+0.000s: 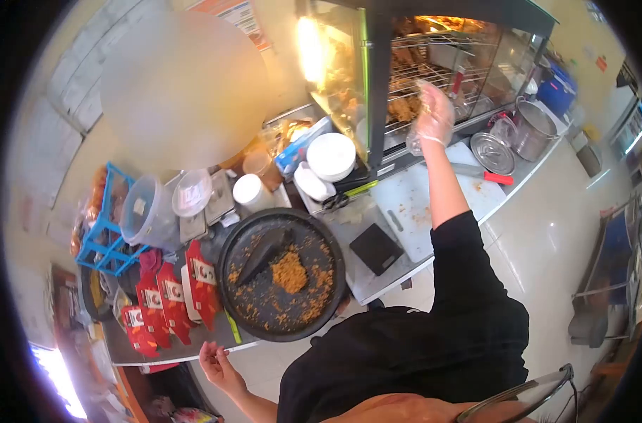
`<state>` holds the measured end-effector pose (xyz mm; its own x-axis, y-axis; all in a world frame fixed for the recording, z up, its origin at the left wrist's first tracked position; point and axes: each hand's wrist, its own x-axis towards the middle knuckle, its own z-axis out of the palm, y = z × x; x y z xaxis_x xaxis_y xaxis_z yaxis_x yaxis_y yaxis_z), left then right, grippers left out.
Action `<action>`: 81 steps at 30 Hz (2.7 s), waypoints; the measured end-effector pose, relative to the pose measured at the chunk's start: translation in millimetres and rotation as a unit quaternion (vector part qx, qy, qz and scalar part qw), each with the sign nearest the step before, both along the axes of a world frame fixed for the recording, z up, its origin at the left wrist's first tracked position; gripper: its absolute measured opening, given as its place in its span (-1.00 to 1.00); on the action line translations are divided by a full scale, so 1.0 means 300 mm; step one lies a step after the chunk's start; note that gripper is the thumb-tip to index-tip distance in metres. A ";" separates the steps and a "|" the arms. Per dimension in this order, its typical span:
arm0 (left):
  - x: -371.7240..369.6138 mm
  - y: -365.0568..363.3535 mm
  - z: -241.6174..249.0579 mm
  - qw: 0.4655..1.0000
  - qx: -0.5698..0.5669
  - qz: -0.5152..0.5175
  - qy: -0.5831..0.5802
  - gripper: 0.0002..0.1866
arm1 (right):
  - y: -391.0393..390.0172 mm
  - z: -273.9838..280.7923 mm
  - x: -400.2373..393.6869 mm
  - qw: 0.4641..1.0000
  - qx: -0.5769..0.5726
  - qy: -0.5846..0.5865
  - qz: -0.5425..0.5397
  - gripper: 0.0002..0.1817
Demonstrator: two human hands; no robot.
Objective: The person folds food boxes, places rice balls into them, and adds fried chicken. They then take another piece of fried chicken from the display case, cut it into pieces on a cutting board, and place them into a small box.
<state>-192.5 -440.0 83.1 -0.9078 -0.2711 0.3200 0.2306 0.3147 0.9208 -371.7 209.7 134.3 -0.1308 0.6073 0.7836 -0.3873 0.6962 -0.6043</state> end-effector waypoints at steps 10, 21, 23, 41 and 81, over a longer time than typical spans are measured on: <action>0.031 0.250 0.101 0.996 -0.081 0.023 -0.035 -0.64 | 0.027 0.192 -0.315 0.841 0.160 -0.513 0.065 -0.51; 0.049 0.315 0.163 0.990 -0.123 0.045 -0.044 -0.66 | 0.228 0.236 -0.292 0.862 0.033 -0.402 0.306 -0.64; 0.056 0.321 0.164 0.990 -0.123 0.043 -0.055 -0.66 | 0.260 0.244 -0.295 0.835 -0.147 -0.348 0.400 -0.65; 0.015 0.275 0.098 0.994 -0.095 0.009 -0.054 -0.66 | 0.018 0.063 0.104 0.591 -0.402 0.093 0.694 -0.38; 0.141 0.122 0.018 0.993 -0.051 0.075 -0.072 -0.71 | 0.481 0.069 -0.039 0.909 -0.057 -0.319 -0.263 -0.39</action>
